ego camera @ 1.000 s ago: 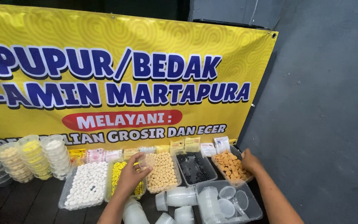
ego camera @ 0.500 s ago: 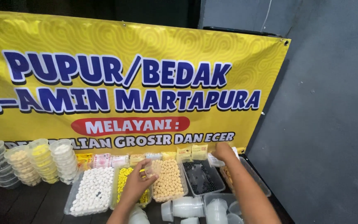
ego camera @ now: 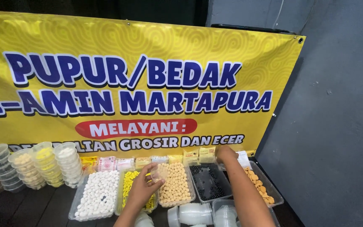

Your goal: Sorting and packaging small cosmetic pellets into plastic containers from various trays.

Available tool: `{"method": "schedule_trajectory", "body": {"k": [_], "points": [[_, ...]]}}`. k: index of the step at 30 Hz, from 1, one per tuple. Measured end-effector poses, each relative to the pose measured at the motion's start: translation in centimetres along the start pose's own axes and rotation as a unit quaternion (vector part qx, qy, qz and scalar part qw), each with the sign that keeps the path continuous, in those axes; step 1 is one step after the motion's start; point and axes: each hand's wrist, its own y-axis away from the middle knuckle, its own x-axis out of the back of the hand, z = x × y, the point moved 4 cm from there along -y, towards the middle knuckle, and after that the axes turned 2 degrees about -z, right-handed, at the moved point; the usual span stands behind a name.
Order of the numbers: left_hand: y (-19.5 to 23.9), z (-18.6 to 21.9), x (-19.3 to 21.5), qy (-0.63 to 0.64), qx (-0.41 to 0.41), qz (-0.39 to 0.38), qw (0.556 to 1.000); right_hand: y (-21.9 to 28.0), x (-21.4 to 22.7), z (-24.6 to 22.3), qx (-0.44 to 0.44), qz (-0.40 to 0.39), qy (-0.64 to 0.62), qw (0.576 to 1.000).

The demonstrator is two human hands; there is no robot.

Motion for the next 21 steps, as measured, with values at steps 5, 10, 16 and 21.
{"method": "schedule_trajectory", "body": {"k": [5, 10, 16, 21], "points": [[-0.2, -0.1, 0.1, 0.025, -0.006, -0.005, 1.0, -4.3, -1.4, 1.8, 0.046, 0.055, -0.055, 0.996], [-0.2, -0.1, 0.0, 0.011, -0.011, -0.004, 1.0, -5.7, -2.4, 3.5, 0.07, 0.089, -0.156, 0.981], [-0.4, -0.4, -0.1, 0.014, -0.009, -0.002, 1.0, -2.2, -1.6, 2.8, 0.017, 0.031, -0.036, 0.999], [0.0, 0.0, 0.0, 0.026, -0.022, -0.004, 0.999, -5.1, -2.4, 2.0, 0.014, 0.019, 0.044, 0.999]]}}
